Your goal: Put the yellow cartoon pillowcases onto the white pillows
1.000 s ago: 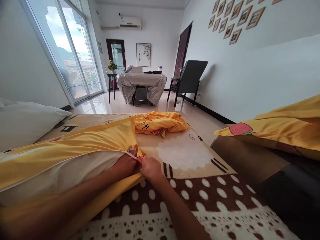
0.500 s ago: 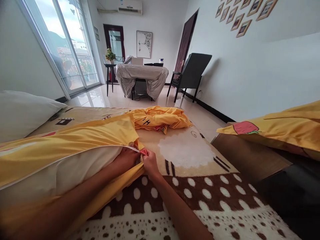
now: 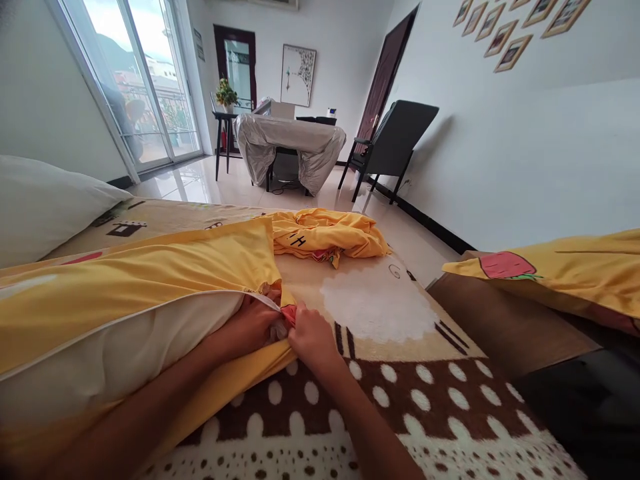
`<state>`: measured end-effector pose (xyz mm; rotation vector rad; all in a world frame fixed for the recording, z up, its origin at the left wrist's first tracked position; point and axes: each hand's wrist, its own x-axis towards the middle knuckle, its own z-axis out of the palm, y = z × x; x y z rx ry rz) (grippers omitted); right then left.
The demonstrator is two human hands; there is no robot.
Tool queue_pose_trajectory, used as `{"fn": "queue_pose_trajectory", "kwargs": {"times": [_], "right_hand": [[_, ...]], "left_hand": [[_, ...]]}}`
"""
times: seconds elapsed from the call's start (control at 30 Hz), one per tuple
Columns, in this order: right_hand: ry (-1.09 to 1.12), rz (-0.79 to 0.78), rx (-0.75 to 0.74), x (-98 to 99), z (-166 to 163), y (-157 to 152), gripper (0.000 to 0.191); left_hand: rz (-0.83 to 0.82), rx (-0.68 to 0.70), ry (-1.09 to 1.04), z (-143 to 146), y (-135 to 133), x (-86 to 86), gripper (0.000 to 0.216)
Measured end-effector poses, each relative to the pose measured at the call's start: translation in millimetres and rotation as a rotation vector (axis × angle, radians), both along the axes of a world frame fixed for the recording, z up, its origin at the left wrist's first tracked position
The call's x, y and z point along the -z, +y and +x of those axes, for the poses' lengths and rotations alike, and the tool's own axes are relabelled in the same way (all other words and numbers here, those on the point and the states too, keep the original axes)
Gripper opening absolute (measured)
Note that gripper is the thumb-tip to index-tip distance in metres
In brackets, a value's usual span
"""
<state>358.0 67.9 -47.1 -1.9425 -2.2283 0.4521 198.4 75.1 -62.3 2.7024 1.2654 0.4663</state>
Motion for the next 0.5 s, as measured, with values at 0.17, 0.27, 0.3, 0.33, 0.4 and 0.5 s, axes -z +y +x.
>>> {"fn": "queue_pose_trajectory", "kwargs": {"times": [0.17,0.27,0.3,0.33,0.4,0.5], "right_hand": [[0.081,0.044,-0.029,-10.1,-1.1,-2.7,0.023],[0.117,0.065,-0.047,-10.6,0.3,-3.0,0.018],[0.131,0.077,-0.055,-9.9,0.8,-2.8,0.017],[0.152,0.089,-0.065,-8.9,1.0,-2.5,0.016],[0.215,0.104,-0.079,-6.1,1.0,-1.2,0.014],[0.325,0.121,-0.067,-1.6,-0.5,1.9,0.015]], "left_hand": [[-0.038,0.187,-0.084,-5.2,-4.6,-6.7,0.021],[-0.120,0.211,-0.135,-6.8,-6.1,-13.6,0.012],[-0.139,0.210,-0.134,-7.2,-6.1,-15.4,0.011],[-0.156,0.210,-0.130,-7.6,-5.8,-16.6,0.010],[-0.190,0.219,-0.121,-8.4,-4.4,-17.8,0.009],[-0.221,0.246,-0.086,-10.1,-0.9,-18.1,0.012]]}}
